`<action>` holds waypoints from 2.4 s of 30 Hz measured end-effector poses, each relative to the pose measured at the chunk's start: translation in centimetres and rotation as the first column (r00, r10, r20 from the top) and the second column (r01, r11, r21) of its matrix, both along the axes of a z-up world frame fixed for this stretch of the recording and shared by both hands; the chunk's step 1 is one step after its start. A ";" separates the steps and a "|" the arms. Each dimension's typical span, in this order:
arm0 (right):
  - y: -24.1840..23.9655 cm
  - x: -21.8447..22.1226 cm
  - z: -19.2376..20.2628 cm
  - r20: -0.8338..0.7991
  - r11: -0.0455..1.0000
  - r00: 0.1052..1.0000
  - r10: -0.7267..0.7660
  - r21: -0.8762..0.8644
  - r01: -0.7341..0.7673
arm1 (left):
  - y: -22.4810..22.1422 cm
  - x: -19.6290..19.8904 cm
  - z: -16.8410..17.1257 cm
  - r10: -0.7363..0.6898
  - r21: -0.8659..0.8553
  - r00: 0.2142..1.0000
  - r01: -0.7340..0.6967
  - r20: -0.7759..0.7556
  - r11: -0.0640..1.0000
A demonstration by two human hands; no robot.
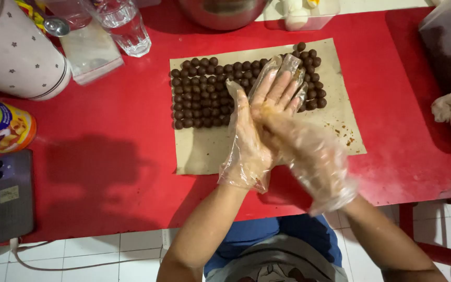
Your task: Rolling small portions of food mixture into uniform balls by hand
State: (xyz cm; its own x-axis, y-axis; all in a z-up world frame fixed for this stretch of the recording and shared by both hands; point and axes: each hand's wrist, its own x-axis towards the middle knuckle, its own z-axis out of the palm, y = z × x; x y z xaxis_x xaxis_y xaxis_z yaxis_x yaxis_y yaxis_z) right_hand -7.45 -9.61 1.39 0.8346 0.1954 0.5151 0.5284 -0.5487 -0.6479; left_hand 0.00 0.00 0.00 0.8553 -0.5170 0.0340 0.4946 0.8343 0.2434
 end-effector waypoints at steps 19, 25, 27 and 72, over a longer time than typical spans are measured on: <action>-0.5 -2.2 -1.5 0.140 0.950 0.990 -0.030 -0.305 0.072 | 0.5 -0.2 -1.2 -0.113 -0.118 0.992 0.119 0.059 0.986; 0.2 -3.9 -0.2 -0.305 0.983 0.942 0.139 0.161 -0.093 | 1.0 0.0 1.9 -0.136 -0.149 0.973 0.109 -0.187 0.983; 0.1 -4.0 -0.5 -0.347 0.882 0.899 0.266 0.464 -0.082 | 0.5 -0.2 1.0 -0.148 -0.066 0.985 0.142 -0.091 0.988; -1.2 -2.5 -1.0 -0.370 0.480 0.747 0.553 0.874 0.078 | 0.9 -1.0 2.9 -0.181 -0.046 0.974 0.176 -0.136 0.983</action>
State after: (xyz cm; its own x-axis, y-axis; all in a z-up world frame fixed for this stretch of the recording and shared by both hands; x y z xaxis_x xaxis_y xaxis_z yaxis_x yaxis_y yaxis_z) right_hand -9.99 -10.76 0.43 0.9786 0.2043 0.0244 -0.0762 0.4703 -0.8792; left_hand -1.02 0.87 2.88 0.7471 -0.6621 -0.0592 0.6631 0.7362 0.1353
